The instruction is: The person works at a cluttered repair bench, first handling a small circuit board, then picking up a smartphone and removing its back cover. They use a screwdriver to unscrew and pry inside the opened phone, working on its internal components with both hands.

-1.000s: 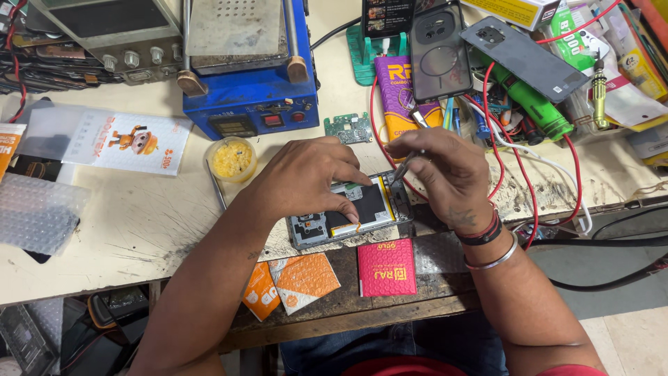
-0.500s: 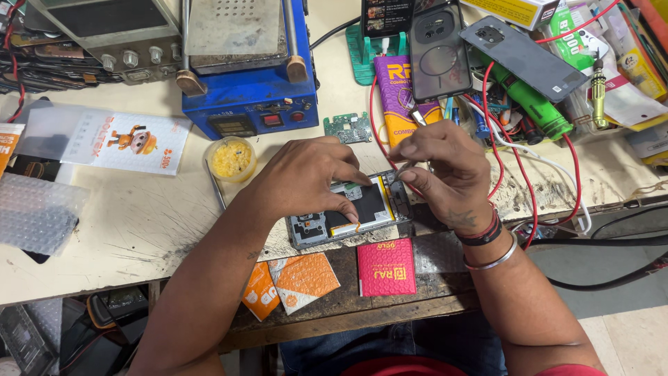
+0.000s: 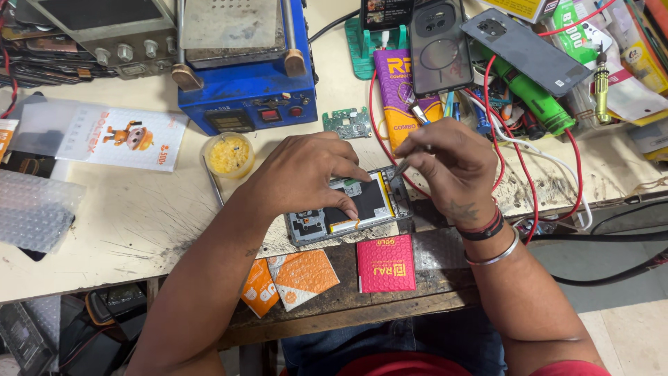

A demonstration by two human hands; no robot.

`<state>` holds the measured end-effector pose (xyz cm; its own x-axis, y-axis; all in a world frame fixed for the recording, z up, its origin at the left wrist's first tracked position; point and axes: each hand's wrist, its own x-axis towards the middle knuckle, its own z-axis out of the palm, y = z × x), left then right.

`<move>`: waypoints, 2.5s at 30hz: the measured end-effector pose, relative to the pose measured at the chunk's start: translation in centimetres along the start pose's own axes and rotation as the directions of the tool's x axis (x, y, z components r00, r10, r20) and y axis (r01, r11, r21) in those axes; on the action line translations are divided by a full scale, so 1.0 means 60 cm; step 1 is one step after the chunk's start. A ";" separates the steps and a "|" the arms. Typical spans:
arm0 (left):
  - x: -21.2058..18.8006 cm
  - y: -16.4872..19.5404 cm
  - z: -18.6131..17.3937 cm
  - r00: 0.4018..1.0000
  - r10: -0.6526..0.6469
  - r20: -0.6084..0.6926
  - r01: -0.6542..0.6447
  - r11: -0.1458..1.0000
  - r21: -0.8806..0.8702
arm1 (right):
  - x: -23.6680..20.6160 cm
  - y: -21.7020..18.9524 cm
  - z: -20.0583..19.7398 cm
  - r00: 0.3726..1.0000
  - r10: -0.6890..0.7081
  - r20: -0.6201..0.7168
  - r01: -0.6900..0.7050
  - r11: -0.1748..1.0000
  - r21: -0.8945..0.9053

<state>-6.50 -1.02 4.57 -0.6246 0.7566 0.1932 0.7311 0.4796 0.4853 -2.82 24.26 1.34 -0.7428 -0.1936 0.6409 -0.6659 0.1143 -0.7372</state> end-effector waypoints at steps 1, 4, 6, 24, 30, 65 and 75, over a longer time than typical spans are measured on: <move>-0.001 -0.001 0.000 1.000 0.006 -0.006 -0.006 1.000 0.000 | 0.000 0.000 0.002 0.998 0.055 -0.010 -0.055 0.998 0.044; -0.002 -0.002 0.000 1.000 0.015 -0.011 -0.015 1.000 -0.001 | 0.001 -0.001 0.006 0.996 0.087 0.016 -0.089 0.990 0.108; -0.003 -0.003 0.000 1.000 0.022 -0.018 -0.022 1.000 -0.001 | 0.002 0.000 0.006 0.999 0.014 0.032 -0.015 0.998 0.054; -0.002 -0.005 0.006 0.991 0.081 -0.102 -0.081 0.997 0.004 | -0.015 0.015 0.007 0.995 0.087 -0.043 -0.080 0.986 0.145; -0.003 -0.005 0.008 0.992 0.073 -0.101 -0.073 0.997 0.006 | -0.013 0.015 0.008 0.995 0.086 -0.053 -0.077 0.986 0.147; -0.001 0.000 0.003 0.998 0.019 -0.066 -0.018 1.000 0.018 | -0.007 0.006 0.004 0.993 0.065 -0.094 -0.066 0.998 -0.004; 0.000 0.002 0.003 0.999 -0.017 -0.029 0.017 1.000 0.013 | -0.006 0.001 0.000 0.997 -0.039 -0.064 0.024 0.975 -0.220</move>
<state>-6.37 -0.89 4.46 -0.6446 0.7352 0.2099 0.7236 0.4981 0.4777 -2.56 24.33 1.08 -0.7192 -0.1356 0.6815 -0.6826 0.3215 -0.6563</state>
